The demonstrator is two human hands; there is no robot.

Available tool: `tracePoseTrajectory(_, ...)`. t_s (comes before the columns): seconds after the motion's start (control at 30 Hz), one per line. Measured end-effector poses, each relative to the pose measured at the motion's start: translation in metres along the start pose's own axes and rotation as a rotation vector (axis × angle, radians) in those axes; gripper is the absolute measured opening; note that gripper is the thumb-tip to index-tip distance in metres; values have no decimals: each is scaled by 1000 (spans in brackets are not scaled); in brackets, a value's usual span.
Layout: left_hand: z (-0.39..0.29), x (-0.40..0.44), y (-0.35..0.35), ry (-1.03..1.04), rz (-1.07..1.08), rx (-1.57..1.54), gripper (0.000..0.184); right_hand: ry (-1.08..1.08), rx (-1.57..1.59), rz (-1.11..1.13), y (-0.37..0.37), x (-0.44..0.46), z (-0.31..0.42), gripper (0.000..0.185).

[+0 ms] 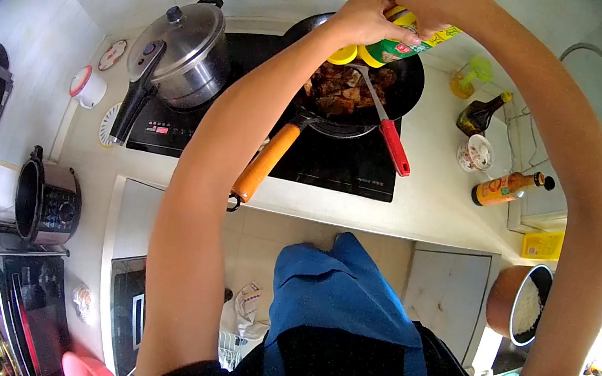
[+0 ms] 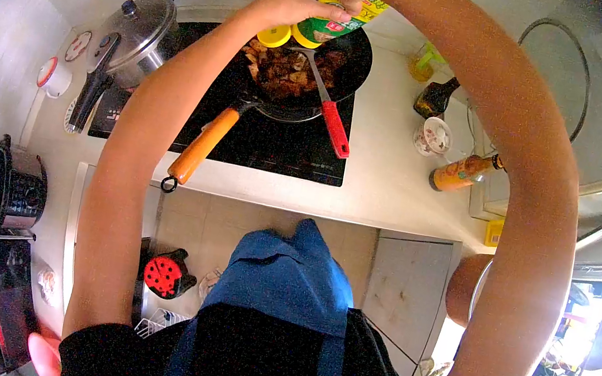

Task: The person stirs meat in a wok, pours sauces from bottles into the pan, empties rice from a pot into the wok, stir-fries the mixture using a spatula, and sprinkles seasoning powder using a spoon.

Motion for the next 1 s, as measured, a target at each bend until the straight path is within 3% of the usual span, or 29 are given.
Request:
tracePoseTrajectory(0.37, 5, -1, -5, 76, -82, -64, 57, -27, -19, -47, 0, 15, 0, 20)
tracePoseTrajectory(1.0, 1, -2, -6, 93, -31, -110, 58, 5, 6, -108, -8, 5, 3, 17)
Point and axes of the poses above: each hand's wrist, its own x-axis towards the middle knuckle, its own y-axis out of the palm, z = x × y, the point moved 7 cm from there along x, towards the middle knuckle, and after that the axes turned 12 degrees about z, right-handed, at the moved point
